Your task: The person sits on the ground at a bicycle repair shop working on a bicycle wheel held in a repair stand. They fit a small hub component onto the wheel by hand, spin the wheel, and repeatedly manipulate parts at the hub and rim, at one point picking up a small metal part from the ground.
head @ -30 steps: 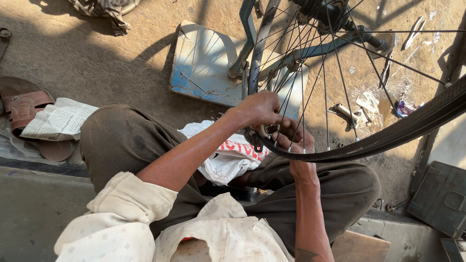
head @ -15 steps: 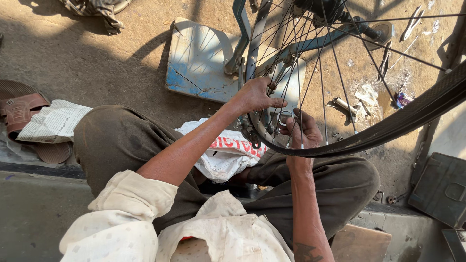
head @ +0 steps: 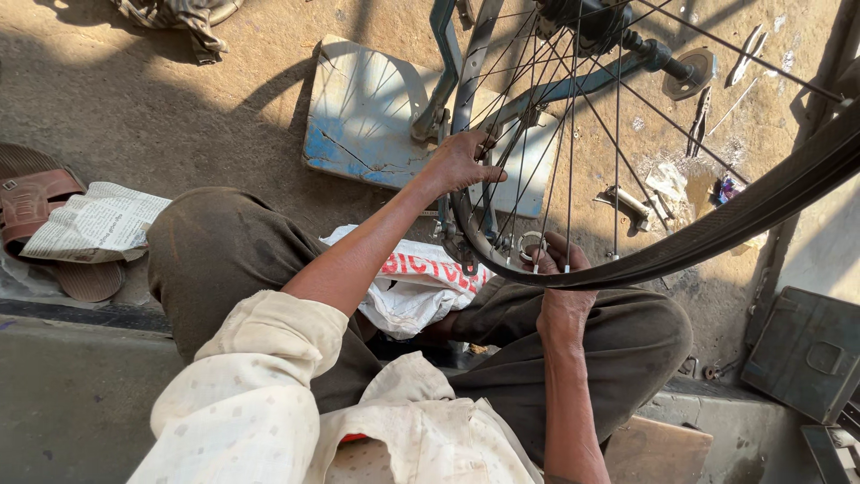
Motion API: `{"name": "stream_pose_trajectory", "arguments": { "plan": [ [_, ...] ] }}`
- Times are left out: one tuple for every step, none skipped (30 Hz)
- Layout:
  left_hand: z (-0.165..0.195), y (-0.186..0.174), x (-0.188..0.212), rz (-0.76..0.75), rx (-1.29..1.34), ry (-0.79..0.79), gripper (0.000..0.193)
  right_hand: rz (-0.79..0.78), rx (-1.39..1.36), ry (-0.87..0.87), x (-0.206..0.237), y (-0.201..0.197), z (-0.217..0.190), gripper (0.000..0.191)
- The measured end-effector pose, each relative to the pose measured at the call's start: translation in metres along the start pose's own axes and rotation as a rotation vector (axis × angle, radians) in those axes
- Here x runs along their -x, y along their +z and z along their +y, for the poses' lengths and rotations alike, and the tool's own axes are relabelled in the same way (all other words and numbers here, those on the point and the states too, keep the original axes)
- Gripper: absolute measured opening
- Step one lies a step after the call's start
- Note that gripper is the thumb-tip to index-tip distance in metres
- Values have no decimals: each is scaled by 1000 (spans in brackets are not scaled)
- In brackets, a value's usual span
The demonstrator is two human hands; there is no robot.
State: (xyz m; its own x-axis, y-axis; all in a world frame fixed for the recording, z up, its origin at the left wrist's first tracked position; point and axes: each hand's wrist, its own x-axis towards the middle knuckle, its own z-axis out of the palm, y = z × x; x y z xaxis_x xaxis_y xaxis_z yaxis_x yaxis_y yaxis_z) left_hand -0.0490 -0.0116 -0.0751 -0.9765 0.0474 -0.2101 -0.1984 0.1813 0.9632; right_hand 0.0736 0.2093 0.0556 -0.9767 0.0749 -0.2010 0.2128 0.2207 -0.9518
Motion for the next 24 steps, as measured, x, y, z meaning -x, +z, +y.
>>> {"name": "stream_pose_trajectory", "arguments": {
  "plan": [
    [3, -1, 1, -21, -3, -24, 84, 9, 3, 12, 0, 0, -1, 38],
    [7, -2, 3, -42, -6, -48, 86, 19, 6, 25, -1, 0, -2, 39],
    [12, -3, 5, -66, -9, -24, 84, 28, 8, 37, -1, 0, -4, 40],
    [19, -4, 8, -89, -13, 0, 82, 4, -10, 31, -2, 0, -6, 39],
    [26, -5, 12, -113, -18, 23, 80, -18, -30, 26, -3, 1, -8, 39],
    [34, -6, 17, -147, -5, -2, 76, -40, -49, 23, -4, 2, -11, 38],
    [42, -6, 23, -181, 8, -27, 73, -51, -36, 9, -4, 3, -13, 37],
    [51, -7, 28, -212, 18, -51, 71, -64, -26, -6, -6, 5, -16, 37],
    [59, -7, 33, -229, 119, -62, 69, -76, -15, -24, -8, 8, -19, 36],
    [66, -7, 38, -245, 221, -73, 67, -104, -35, -19, -9, 10, -22, 34],
    [73, -7, 42, -261, 324, -82, 65, -131, -54, -16, -10, 12, -24, 33],
    [78, -8, 44, -268, 345, -87, 64, -160, -72, -13, -12, 15, -27, 32],
    [82, -8, 47, -276, 367, -92, 62, -179, -74, -15, -13, 18, -29, 30],
    [85, -8, 49, -283, 389, -98, 60, -198, -76, -17, -13, 21, -30, 29],
    [86, -8, 49, -267, 303, -74, 62, -220, -79, -19, -13, 24, -31, 27],
    [87, -9, 49, -249, 214, -50, 64, -216, -69, -15, -12, 27, -31, 28],
    [87, -9, 48, -231, 125, -25, 67, -211, -60, -12, -12, 30, -31, 29],
    [86, -8, 47, -232, 111, -24, 67, -205, -51, -9, -11, 32, -31, 30],
    [84, -8, 45, -235, 97, -22, 67, -214, -62, 0, -11, 34, -31, 30],
    [83, -7, 43, -239, 83, -20, 67, -223, -73, 9, -11, 36, -31, 30],
    [82, -7, 42, -239, 111, -9, 65, -233, -85, 20, -12, 38, -30, 30],
    [80, -6, 41, -240, 138, 1, 62, -246, -94, 22, -12, 40, -30, 30],
    [79, -5, 41, -241, 168, 12, 60, -258, -102, 26, -13, 42, -30, 31],
    [79, -4, 40, -244, 134, -11, 63, -269, -109, 29, -13, 43, -30, 31]
  ]
}}
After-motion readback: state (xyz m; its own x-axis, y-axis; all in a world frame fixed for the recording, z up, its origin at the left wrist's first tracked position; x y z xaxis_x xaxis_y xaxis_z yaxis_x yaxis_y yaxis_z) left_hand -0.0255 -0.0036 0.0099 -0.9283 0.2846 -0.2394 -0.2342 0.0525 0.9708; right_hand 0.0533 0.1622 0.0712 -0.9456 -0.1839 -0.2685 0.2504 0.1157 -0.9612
